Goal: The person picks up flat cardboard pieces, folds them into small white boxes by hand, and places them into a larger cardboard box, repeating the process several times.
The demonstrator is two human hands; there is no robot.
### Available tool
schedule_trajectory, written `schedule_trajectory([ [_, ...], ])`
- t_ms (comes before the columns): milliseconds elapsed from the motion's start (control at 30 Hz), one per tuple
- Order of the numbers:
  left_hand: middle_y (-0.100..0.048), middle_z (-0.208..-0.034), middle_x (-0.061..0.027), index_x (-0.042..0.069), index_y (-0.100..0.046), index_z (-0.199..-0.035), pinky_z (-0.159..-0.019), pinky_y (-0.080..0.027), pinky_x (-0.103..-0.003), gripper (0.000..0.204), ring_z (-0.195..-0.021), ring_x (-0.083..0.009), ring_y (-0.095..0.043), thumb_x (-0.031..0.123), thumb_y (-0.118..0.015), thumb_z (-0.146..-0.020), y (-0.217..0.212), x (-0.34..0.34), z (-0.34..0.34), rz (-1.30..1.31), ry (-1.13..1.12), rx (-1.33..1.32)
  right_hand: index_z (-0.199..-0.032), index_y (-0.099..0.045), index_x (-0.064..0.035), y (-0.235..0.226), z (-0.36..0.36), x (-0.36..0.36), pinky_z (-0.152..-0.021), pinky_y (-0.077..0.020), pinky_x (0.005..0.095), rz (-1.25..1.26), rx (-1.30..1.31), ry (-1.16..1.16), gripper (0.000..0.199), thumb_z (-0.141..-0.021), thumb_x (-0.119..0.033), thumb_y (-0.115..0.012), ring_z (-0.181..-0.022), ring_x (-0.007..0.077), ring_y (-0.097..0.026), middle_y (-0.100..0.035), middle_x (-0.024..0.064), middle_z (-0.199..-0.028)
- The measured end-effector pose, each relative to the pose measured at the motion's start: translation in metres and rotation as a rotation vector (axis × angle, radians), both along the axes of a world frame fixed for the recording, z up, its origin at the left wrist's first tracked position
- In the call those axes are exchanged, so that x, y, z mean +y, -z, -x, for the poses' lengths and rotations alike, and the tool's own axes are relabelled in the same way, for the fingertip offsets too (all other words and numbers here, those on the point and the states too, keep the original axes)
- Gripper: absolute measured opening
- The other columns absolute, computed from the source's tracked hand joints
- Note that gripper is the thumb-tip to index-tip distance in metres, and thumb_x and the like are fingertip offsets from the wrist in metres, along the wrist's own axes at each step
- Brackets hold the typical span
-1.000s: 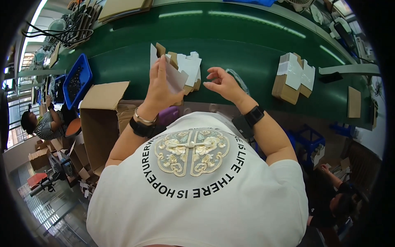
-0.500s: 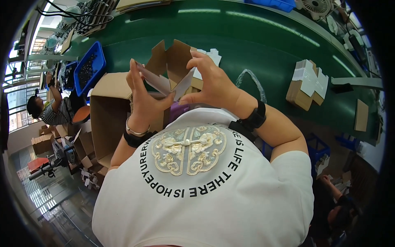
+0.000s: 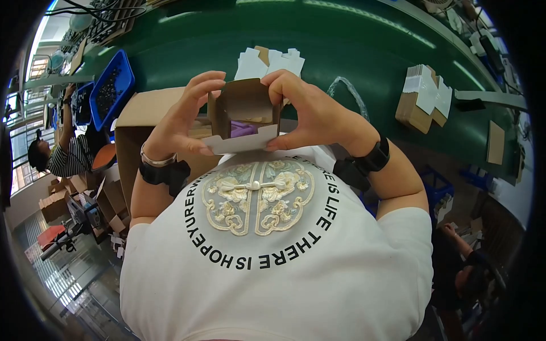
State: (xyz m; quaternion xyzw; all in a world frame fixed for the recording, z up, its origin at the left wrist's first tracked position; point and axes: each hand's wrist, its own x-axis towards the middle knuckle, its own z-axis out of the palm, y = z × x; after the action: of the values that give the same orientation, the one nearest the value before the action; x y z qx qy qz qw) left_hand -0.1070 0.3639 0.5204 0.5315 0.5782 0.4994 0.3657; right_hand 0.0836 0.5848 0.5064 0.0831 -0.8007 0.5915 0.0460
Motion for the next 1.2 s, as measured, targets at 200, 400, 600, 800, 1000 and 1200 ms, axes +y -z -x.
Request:
schedule_trajectory([
  [200, -0.05, -0.113, -0.0075, 0.005, -0.044, -0.11, -0.097, -0.037, -0.032, 0.05, -0.102, -0.0181, -0.049, 0.009, -0.072, -0.07, 0.006, -0.003, -0.023, 0.079, -0.08, -0.133, -0.094, -0.045, -0.008, 0.007, 0.004, -0.005, -0.076, -0.0424, 0.0265, -0.001, -0.019, 0.069, 0.039, -0.071, -0.011, -0.077, -0.085, 0.0116, -0.046, -0.049, 0.0113, -0.112],
  [400, -0.051, -0.107, -0.0077, 0.003, -0.042, -0.102, -0.092, -0.039, -0.031, 0.039, -0.097, -0.0181, -0.048, -0.001, -0.062, -0.07, 0.001, 0.008, -0.038, 0.351, -0.223, 0.194, -0.107, -0.05, -0.0029, 0.005, 0.012, -0.024, -0.087, -0.0432, 0.0282, -0.051, -0.121, 0.218, 0.036, -0.077, -0.007, -0.07, -0.094, 0.014, -0.052, -0.054, 0.0099, -0.105],
  [600, -0.053, -0.116, -0.0115, 0.002, -0.044, -0.113, -0.09, -0.04, -0.032, 0.044, -0.1, -0.0193, -0.048, -0.004, -0.058, -0.072, 0.019, 0.002, -0.043, 0.027, -0.266, 0.094, -0.123, -0.051, -0.0008, 0.031, 0.012, -0.01, -0.096, -0.0404, 0.029, 0.584, -0.274, 0.057, 0.047, -0.081, -0.014, -0.069, -0.105, 0.0158, -0.054, -0.055, 0.008, -0.115],
  [800, -0.048, -0.13, -0.0125, 0.004, -0.048, -0.128, -0.092, -0.039, -0.029, 0.05, -0.109, -0.0179, -0.048, -0.005, -0.055, -0.079, 0.014, -0.01, -0.002, 0.081, 0.149, -0.615, -0.124, -0.051, -0.0017, 0.037, 0.017, -0.023, -0.096, -0.0408, 0.0289, 0.846, -0.396, -0.029, 0.046, -0.084, -0.016, -0.068, -0.109, 0.0153, -0.053, -0.055, 0.0079, -0.121],
  [1000, -0.049, -0.125, -0.0107, 0.009, -0.052, -0.128, -0.096, -0.037, -0.028, 0.045, -0.115, -0.0174, -0.046, -0.008, -0.048, -0.087, 0.046, 0.015, -0.04, -0.301, -0.026, -0.209, -0.122, -0.053, -0.0036, 0.035, 0.022, -0.03, -0.095, -0.0424, 0.0284, 0.671, -0.351, -0.042, 0.039, -0.085, -0.009, -0.065, -0.107, 0.0136, -0.054, -0.057, 0.0069, -0.115],
  [1200, -0.046, -0.123, -0.0084, 0.008, -0.058, -0.119, -0.095, -0.038, -0.028, 0.036, -0.116, -0.0178, -0.045, -0.005, -0.051, -0.087, 0.056, 0.004, -0.04, -0.21, -0.124, -0.357, -0.115, -0.057, -0.0058, 0.04, 0.02, -0.028, -0.091, -0.0441, 0.0276, 0.713, -0.336, 0.006, 0.033, -0.083, -0.005, -0.065, -0.103, 0.0128, -0.055, -0.058, 0.0062, -0.112],
])
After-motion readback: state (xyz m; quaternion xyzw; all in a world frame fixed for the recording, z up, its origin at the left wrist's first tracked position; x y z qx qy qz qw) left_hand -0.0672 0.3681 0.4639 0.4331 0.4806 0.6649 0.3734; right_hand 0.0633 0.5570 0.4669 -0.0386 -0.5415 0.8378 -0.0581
